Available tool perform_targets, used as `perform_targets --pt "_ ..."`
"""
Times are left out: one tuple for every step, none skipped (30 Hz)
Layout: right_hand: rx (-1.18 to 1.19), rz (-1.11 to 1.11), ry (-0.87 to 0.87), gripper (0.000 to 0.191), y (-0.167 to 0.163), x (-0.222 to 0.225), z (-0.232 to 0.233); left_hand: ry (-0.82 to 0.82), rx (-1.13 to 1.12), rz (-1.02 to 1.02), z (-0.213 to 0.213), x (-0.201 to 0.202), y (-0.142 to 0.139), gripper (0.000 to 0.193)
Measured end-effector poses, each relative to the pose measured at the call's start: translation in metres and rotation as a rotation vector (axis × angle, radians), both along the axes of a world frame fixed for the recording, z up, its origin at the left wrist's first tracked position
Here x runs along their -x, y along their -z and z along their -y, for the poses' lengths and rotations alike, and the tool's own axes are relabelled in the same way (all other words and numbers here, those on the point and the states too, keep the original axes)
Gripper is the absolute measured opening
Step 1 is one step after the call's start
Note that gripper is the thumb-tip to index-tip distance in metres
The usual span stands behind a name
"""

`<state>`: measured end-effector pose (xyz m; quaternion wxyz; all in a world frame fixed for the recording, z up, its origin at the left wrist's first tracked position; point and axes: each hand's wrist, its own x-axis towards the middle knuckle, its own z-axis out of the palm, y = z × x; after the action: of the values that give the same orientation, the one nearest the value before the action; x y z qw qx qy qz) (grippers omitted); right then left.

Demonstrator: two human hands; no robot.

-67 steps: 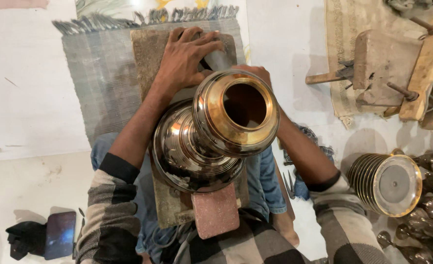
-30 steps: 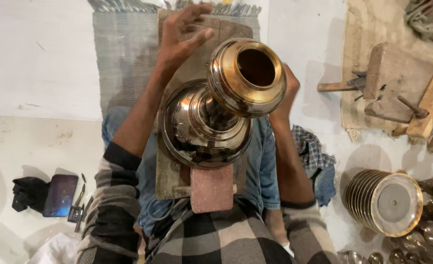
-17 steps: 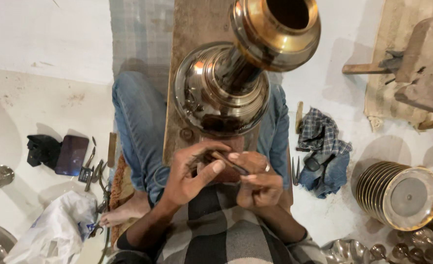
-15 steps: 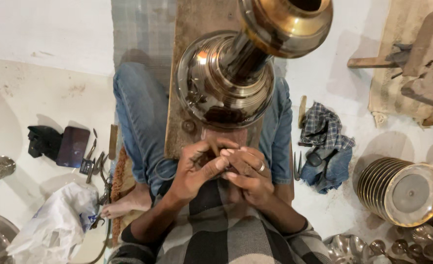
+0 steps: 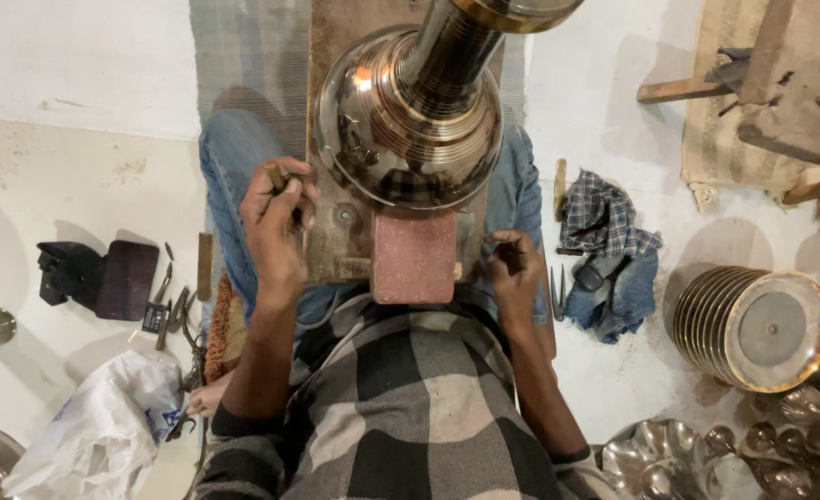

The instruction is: The person sits on the floor of a metalware workshop polishing a large brass lamp/vessel. They first work the brass surface with a small hand tool, then wrap a cord around the vessel and rub it repeatedly with a wooden burnishing block, steadying the vessel with the other hand.

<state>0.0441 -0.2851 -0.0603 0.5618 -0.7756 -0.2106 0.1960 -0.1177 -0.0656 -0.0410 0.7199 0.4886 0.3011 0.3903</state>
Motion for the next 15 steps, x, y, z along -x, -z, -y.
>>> perform_targets --pt "0.071 -0.028 -0.014 0.042 -0.001 0.003 -0.001 -0.005 0.001 -0.055 -0.002 0.001 0.002 0.016" --pt "0.049 0.030 -0.126 0.045 -0.002 0.008 0.000 -0.009 0.008 -0.114 -0.002 0.004 0.004 0.017" --pt "0.027 0.085 -0.242 0.048 -0.003 0.014 0.002 -0.016 -0.047 -0.137 -0.002 0.006 0.007 0.011" --pt "0.002 0.138 -0.364 0.051 -0.005 0.020 0.002 -0.028 -0.105 -0.162 -0.001 0.008 0.011 0.008" --pt "0.184 0.186 -0.479 0.042 -0.009 0.027 0.004 -0.041 -0.158 -0.189 0.002 0.011 0.012 0.012" --pt "0.364 0.240 -0.592 0.035 -0.013 0.032 0.006 -0.077 -0.234 -0.340 0.006 0.018 0.013 0.017" --pt "0.544 0.304 -0.698 0.031 -0.017 0.037 0.008 -0.113 -0.313 -0.482 0.010 0.026 0.016 0.022" --pt "0.527 0.370 -0.698 0.032 -0.020 0.041 0.009 -0.152 -0.391 -0.623 0.016 0.034 0.018 0.028" --pt "0.508 0.430 -0.703 0.033 -0.021 0.044 0.008 -0.069 -0.386 -0.748 0.026 0.046 0.021 0.031" --pt "0.491 0.484 -0.708 0.035 -0.022 0.047 0.006 0.021 -0.377 -0.876 0.036 0.059 0.020 0.035" --pt "0.512 0.450 -0.764 0.036 -0.021 0.048 0.001 0.086 -0.646 -0.873 0.042 0.068 0.019 0.037" --pt "0.532 0.415 -0.820 0.037 -0.018 0.048 -0.008 0.154 -0.916 -0.860 0.049 0.079 0.018 0.041" --pt "0.554 0.375 -0.874 0.039 -0.016 0.048 -0.016 0.234 -1.182 -0.836 0.055 0.089 0.016 0.047" --pt "0.565 0.331 -0.920 0.038 -0.011 0.049 -0.028 0.280 -1.117 -0.829 0.060 0.095 0.016 0.041" --pt "0.562 0.270 -0.962 0.038 -0.008 0.049 -0.041 0.318 -1.054 -0.820 0.063 0.100 0.016 0.035"
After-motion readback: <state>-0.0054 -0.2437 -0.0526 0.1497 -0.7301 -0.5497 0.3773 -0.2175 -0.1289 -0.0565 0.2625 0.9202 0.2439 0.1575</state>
